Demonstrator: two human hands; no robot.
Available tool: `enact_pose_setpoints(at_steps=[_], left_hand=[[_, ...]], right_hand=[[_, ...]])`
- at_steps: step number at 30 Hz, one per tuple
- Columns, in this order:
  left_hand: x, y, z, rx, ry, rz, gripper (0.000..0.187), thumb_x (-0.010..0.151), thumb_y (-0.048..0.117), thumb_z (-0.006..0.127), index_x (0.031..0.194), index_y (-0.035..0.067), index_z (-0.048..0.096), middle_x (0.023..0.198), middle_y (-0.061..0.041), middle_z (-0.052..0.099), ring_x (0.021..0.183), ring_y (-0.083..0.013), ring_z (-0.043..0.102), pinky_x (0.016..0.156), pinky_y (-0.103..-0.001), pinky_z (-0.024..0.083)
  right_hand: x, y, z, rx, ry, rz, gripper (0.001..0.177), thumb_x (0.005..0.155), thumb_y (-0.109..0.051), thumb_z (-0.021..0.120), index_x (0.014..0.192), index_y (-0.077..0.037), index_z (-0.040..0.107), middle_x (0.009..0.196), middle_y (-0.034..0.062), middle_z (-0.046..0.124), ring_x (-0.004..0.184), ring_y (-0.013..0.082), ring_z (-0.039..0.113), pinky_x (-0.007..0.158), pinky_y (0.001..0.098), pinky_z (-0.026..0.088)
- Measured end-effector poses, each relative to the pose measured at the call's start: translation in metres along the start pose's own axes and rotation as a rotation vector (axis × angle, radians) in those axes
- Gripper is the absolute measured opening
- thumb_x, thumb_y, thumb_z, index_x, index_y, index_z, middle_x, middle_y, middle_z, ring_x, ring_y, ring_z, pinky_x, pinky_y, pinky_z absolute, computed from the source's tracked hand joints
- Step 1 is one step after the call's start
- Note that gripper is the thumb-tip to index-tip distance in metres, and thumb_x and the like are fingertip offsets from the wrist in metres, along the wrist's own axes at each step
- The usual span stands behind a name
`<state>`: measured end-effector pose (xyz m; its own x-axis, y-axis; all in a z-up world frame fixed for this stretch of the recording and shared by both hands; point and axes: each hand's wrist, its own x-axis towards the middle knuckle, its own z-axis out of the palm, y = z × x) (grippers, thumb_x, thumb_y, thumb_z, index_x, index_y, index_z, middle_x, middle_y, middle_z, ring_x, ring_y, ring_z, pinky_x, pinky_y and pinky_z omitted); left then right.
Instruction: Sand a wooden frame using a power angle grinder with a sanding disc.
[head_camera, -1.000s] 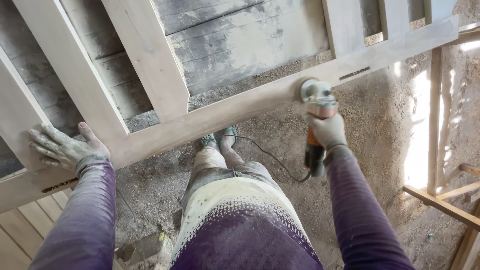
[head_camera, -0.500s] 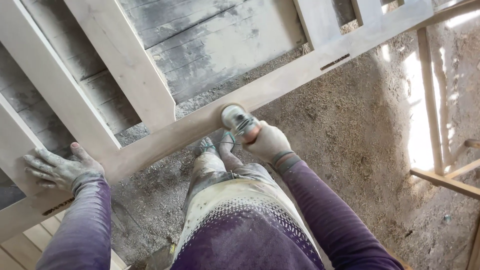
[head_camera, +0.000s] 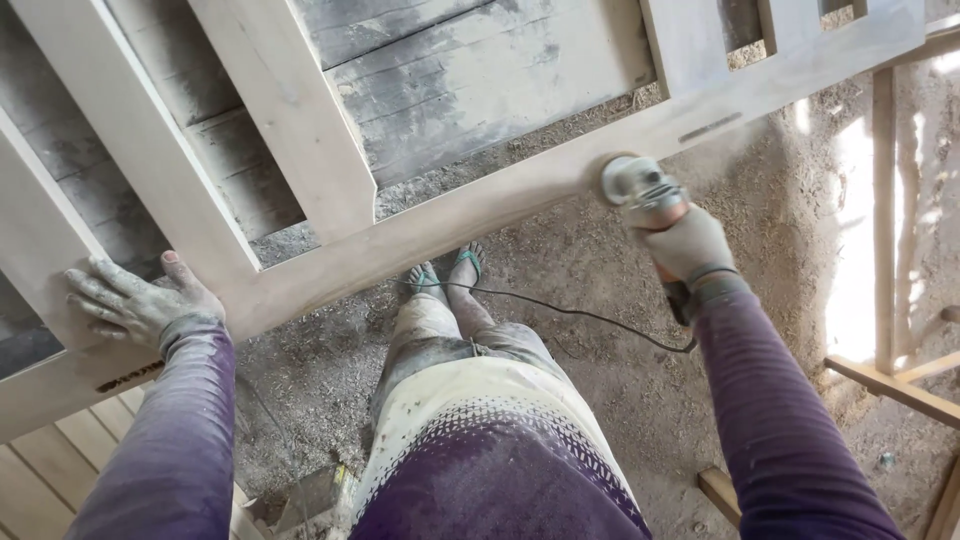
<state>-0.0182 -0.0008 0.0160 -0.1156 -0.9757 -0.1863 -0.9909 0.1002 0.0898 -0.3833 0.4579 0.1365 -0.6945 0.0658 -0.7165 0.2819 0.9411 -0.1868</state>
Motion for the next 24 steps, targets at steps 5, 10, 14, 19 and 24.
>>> enact_pose_setpoints(at_steps=[5,10,14,19,24], left_hand=[[0.0,0.001,-0.005,0.008,-0.01,-0.028,0.116,0.088,0.095,0.014,0.171,0.013,0.018,0.176,-0.016,0.005,0.162,-0.0378,0.004,0.129,-0.067,0.007],[0.007,-0.007,0.003,0.025,-0.003,-0.067,0.111,0.091,0.092,0.021,0.172,0.015,0.017,0.176,-0.015,0.004,0.162,-0.0369,0.003,0.131,-0.066,0.006],[0.001,0.007,-0.013,-0.011,-0.075,-0.077,0.104,0.096,0.088,0.032,0.17,0.016,0.015,0.176,-0.012,0.002,0.163,-0.035,0.0,0.131,-0.064,0.005],[0.012,-0.002,-0.002,0.002,-0.087,-0.052,0.1,0.102,0.078,0.042,0.171,0.013,0.013,0.176,-0.014,-0.002,0.162,-0.0378,-0.002,0.13,-0.065,0.003],[0.009,-0.01,-0.003,-0.013,-0.118,-0.079,0.096,0.104,0.073,0.046,0.171,0.013,0.011,0.176,-0.014,-0.003,0.163,-0.0387,-0.002,0.132,-0.064,0.002]], right_hand=[[0.047,0.035,0.001,0.27,0.134,0.02,0.032,0.083,-0.016,0.078,0.112,-0.009,0.067,0.101,0.0054,0.071,0.087,0.0183,0.068,0.087,0.0384,0.058],[0.024,0.008,0.043,0.365,0.082,-0.003,0.03,0.084,-0.013,0.073,0.113,-0.01,0.066,0.101,0.0038,0.071,0.085,0.0158,0.067,0.084,0.0384,0.06],[-0.049,-0.052,0.083,0.156,-0.018,-0.087,0.028,0.085,-0.018,0.074,0.111,-0.013,0.067,0.097,0.004,0.071,0.078,0.0173,0.066,0.074,0.0399,0.061],[-0.088,-0.078,0.15,-0.054,-0.109,-0.365,0.026,0.081,-0.024,0.076,0.102,-0.01,0.07,0.088,0.0053,0.074,0.073,0.0197,0.071,0.074,0.0379,0.063],[-0.13,-0.12,0.195,-0.267,-0.267,-0.597,0.022,0.086,-0.027,0.065,0.1,-0.01,0.067,0.087,0.0068,0.073,0.072,0.0218,0.075,0.072,0.038,0.065]])
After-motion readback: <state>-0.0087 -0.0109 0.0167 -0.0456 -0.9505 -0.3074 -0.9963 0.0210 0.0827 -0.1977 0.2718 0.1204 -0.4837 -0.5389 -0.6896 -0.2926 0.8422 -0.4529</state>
